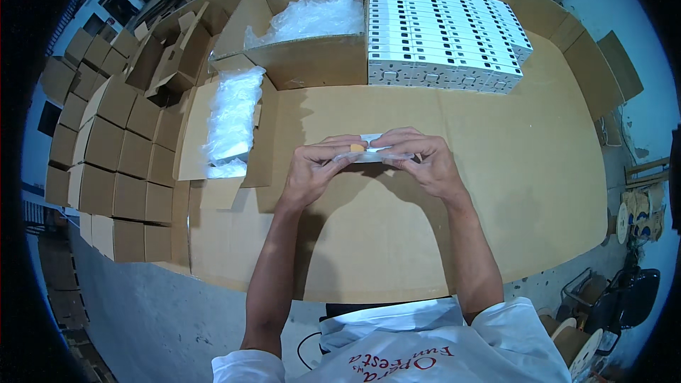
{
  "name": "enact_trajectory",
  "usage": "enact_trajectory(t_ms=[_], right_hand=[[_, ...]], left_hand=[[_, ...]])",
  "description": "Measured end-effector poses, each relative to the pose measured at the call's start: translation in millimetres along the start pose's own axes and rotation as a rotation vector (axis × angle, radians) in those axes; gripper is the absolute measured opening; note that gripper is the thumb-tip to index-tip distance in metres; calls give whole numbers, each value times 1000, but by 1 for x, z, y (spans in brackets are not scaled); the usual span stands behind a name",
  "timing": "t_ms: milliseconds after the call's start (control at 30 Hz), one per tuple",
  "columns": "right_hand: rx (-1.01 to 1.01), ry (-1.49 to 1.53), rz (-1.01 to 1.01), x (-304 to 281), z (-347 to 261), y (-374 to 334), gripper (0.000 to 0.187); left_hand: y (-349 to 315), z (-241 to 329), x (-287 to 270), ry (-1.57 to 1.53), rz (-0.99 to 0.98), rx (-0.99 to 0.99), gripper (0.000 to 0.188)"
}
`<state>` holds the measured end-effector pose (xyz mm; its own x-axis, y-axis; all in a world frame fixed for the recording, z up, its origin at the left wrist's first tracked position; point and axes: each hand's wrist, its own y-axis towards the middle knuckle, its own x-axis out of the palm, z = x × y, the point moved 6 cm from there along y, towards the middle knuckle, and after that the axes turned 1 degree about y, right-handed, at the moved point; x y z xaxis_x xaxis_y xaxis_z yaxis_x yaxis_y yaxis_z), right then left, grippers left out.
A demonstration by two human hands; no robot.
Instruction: The recorder is packing small white boxes into a larger cardboard shipping box, ensuring they are organized and protected with plastic bags.
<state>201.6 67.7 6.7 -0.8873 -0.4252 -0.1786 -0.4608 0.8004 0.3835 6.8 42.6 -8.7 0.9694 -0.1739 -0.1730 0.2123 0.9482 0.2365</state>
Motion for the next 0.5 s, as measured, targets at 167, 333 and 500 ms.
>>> enact_trajectory(t_ms=[167, 333, 500], right_hand=[[276, 197, 89, 3, 18, -3, 10], [372, 145, 177, 0, 28, -6, 14], [252, 124, 365, 8, 13, -1, 31]], left_hand=[[-4, -16, 1, -59, 142, -260, 25], [-2, -15, 6, -216, 150, -329, 31], [-2, -19, 6, -292, 172, -305, 33]])
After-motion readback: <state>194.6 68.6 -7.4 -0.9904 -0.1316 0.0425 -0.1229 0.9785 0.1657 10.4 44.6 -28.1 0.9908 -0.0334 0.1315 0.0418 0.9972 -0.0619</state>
